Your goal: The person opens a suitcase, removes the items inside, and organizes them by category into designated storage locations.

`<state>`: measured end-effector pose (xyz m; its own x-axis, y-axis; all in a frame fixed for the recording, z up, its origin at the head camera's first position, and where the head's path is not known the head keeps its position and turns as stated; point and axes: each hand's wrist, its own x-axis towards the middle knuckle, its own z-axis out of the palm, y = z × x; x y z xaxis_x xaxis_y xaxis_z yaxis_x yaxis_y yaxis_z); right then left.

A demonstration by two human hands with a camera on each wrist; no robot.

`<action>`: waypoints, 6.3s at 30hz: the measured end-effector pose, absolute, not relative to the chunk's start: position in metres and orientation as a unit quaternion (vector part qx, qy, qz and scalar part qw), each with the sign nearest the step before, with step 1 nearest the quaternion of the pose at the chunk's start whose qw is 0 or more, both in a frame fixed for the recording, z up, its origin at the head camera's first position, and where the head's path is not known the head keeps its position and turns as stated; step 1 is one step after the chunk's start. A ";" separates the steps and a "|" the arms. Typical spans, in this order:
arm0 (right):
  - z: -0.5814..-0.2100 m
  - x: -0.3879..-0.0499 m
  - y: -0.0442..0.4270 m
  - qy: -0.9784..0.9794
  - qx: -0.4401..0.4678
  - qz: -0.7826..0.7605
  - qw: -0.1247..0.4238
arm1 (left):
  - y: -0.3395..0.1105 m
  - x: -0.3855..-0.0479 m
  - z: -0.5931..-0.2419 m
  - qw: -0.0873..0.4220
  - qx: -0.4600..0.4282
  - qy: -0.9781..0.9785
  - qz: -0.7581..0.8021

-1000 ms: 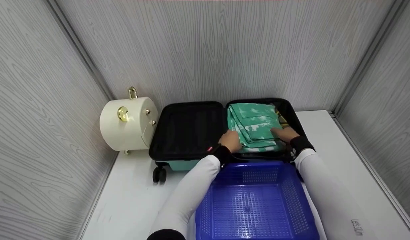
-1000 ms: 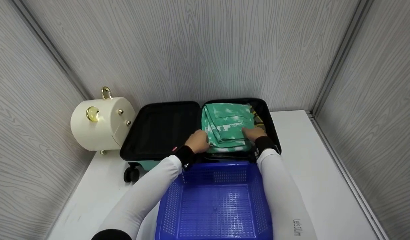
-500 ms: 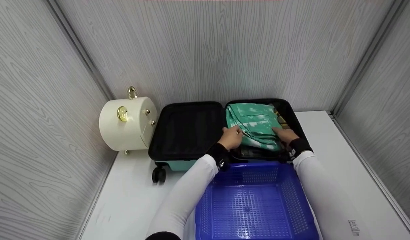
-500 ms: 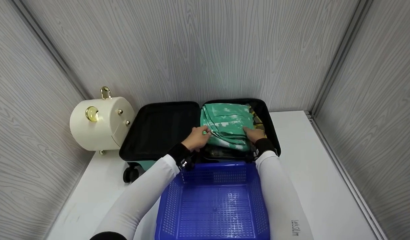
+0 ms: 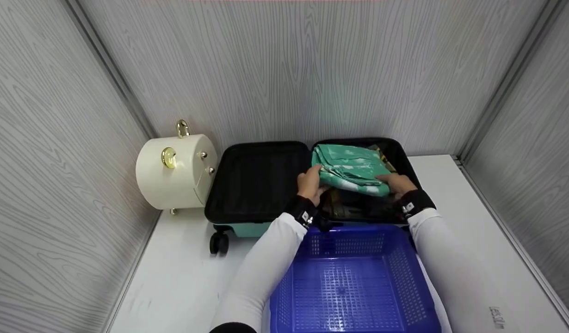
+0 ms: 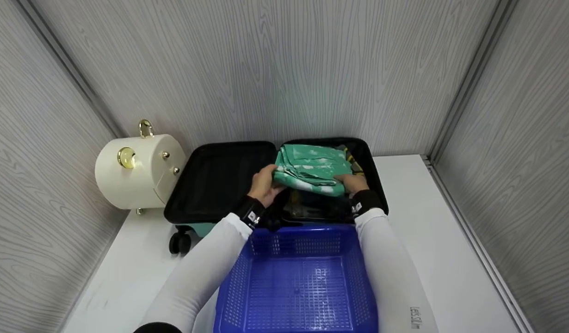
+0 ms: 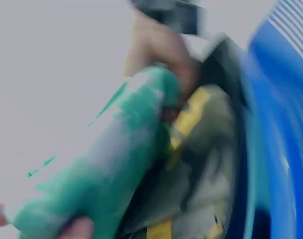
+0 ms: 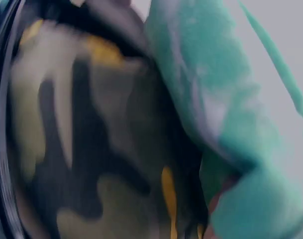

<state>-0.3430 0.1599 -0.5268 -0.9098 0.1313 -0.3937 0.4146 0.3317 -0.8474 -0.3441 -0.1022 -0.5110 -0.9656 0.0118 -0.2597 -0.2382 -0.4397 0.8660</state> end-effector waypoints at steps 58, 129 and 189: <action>-0.491 -0.243 0.154 0.736 -0.141 -0.571 0.336 | -0.230 -0.260 -0.493 0.131 0.207 0.815 0.525; -0.508 -0.290 0.151 0.841 -0.010 -0.532 0.094 | -0.137 -0.314 -0.525 0.213 0.115 0.793 0.559; -0.515 -0.350 0.186 0.263 0.130 -0.945 0.141 | -0.079 -0.379 -0.512 0.218 -0.087 0.629 0.741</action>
<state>-0.3497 0.1859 -0.5148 -0.9265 -0.1984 -0.3198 0.3351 -0.8216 -0.4611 -0.3792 -0.0790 -0.5118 -0.8897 0.2141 -0.4033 -0.4328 -0.1137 0.8943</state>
